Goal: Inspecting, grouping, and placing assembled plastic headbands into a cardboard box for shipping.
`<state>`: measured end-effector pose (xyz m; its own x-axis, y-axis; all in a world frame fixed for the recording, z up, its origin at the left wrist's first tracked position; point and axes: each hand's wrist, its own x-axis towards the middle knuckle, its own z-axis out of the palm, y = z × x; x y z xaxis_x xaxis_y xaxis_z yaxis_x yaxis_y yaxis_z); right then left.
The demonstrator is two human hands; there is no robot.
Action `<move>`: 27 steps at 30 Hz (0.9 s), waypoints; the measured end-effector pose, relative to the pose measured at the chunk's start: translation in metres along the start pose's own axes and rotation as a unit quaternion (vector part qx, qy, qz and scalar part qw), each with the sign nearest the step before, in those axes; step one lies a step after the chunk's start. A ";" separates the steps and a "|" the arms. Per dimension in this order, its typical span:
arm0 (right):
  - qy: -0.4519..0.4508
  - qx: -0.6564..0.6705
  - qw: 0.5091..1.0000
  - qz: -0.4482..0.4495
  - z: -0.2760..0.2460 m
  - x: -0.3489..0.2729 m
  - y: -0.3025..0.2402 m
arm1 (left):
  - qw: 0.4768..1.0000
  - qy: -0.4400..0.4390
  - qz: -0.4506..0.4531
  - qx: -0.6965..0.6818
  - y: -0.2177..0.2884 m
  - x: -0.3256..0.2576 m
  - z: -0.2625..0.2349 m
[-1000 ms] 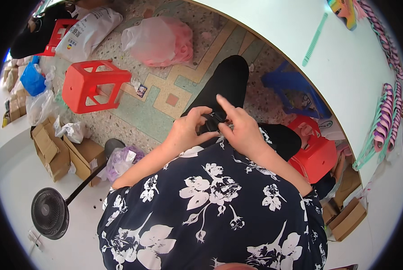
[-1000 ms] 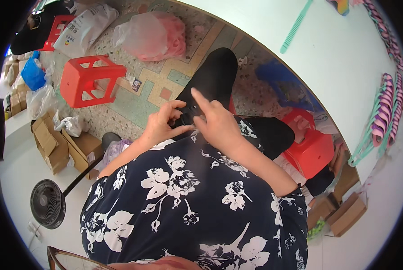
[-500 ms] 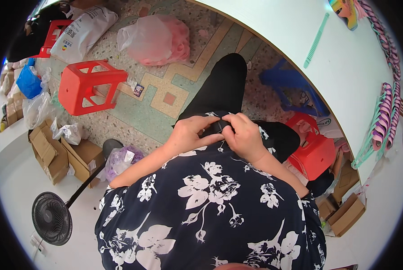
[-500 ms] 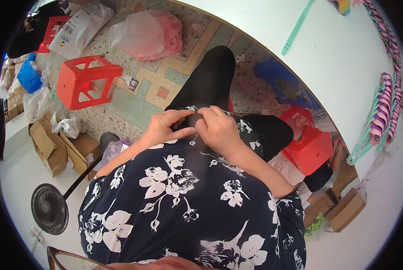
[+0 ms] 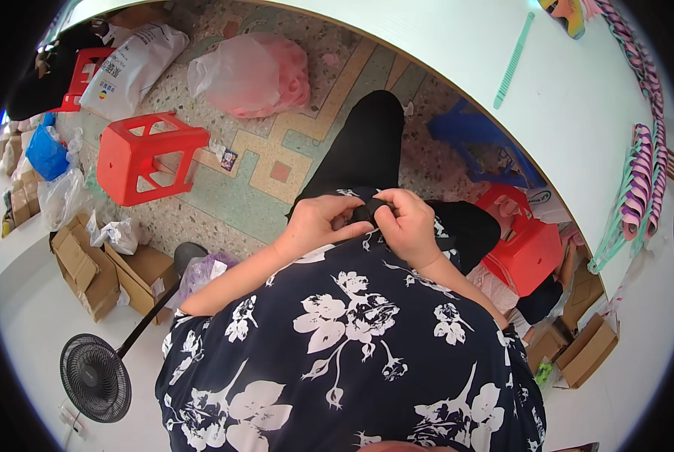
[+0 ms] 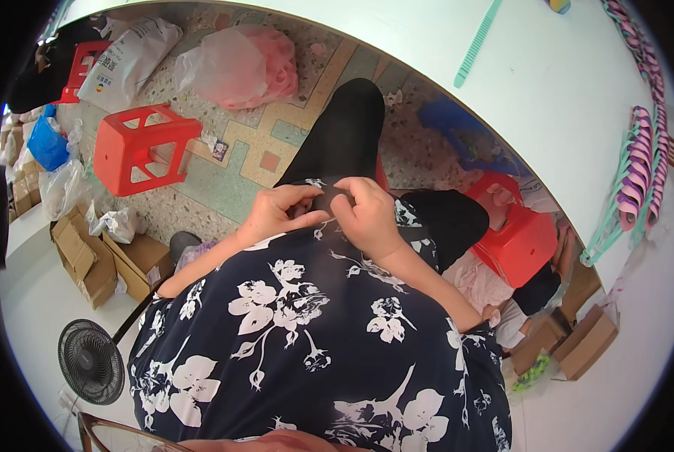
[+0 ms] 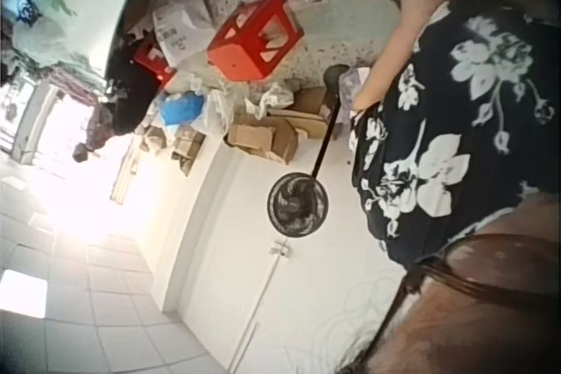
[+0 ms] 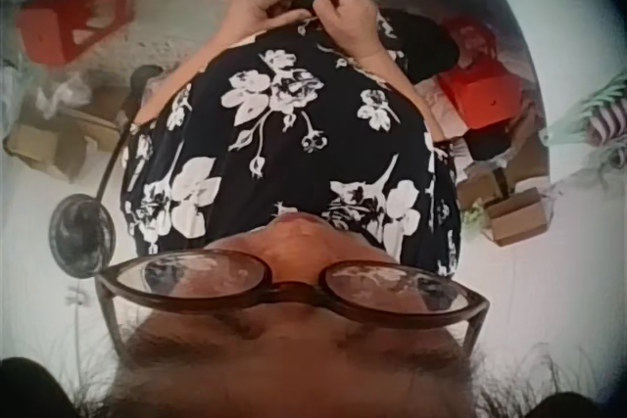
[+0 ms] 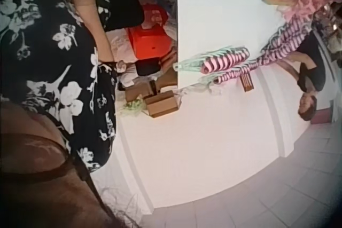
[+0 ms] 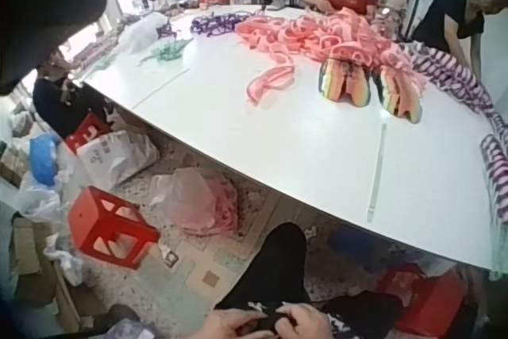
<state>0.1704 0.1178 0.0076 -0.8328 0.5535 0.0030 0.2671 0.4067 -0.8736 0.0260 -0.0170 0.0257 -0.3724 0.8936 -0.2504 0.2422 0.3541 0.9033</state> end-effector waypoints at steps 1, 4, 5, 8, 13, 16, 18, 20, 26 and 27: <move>0.000 0.015 1.000 0.018 0.001 0.000 0.000 | 1.000 0.011 -0.007 -0.010 -0.002 -0.002 0.003; -0.065 0.002 0.998 0.026 -0.005 0.010 -0.005 | 0.998 0.024 -0.052 -0.039 -0.007 -0.005 0.007; -0.073 0.011 0.997 0.019 -0.006 0.011 -0.006 | 0.996 0.026 -0.071 -0.048 -0.008 -0.005 0.007; -0.098 -0.069 0.991 -0.067 -0.009 0.015 -0.012 | 0.997 0.030 -0.065 -0.036 -0.003 -0.002 0.004; -0.088 -0.116 0.984 -0.107 -0.006 0.005 -0.002 | 0.999 0.015 -0.034 0.020 0.004 -0.001 0.001; -0.034 -0.096 0.988 -0.115 -0.003 0.003 0.000 | 0.999 0.017 -0.026 0.029 0.007 0.000 0.001; 0.000 -0.084 0.989 -0.120 -0.001 0.003 0.001 | 0.999 0.024 -0.022 0.035 0.009 0.002 0.002; 0.022 -0.089 0.989 -0.118 -0.002 0.001 0.004 | 0.998 0.029 -0.022 0.044 0.013 0.004 0.004; 0.027 -0.095 0.991 -0.089 -0.018 -0.001 0.001 | 0.989 0.029 0.042 0.136 0.018 0.010 0.009; 0.030 -0.099 0.990 -0.090 -0.020 0.000 0.000 | 0.990 0.014 0.033 0.135 0.017 0.010 0.009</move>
<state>0.1804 0.1319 0.0172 -0.8473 0.4981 0.1846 0.2113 0.6349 -0.7431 0.0345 0.0007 0.0350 -0.3722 0.9106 -0.1798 0.4960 0.3589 0.7907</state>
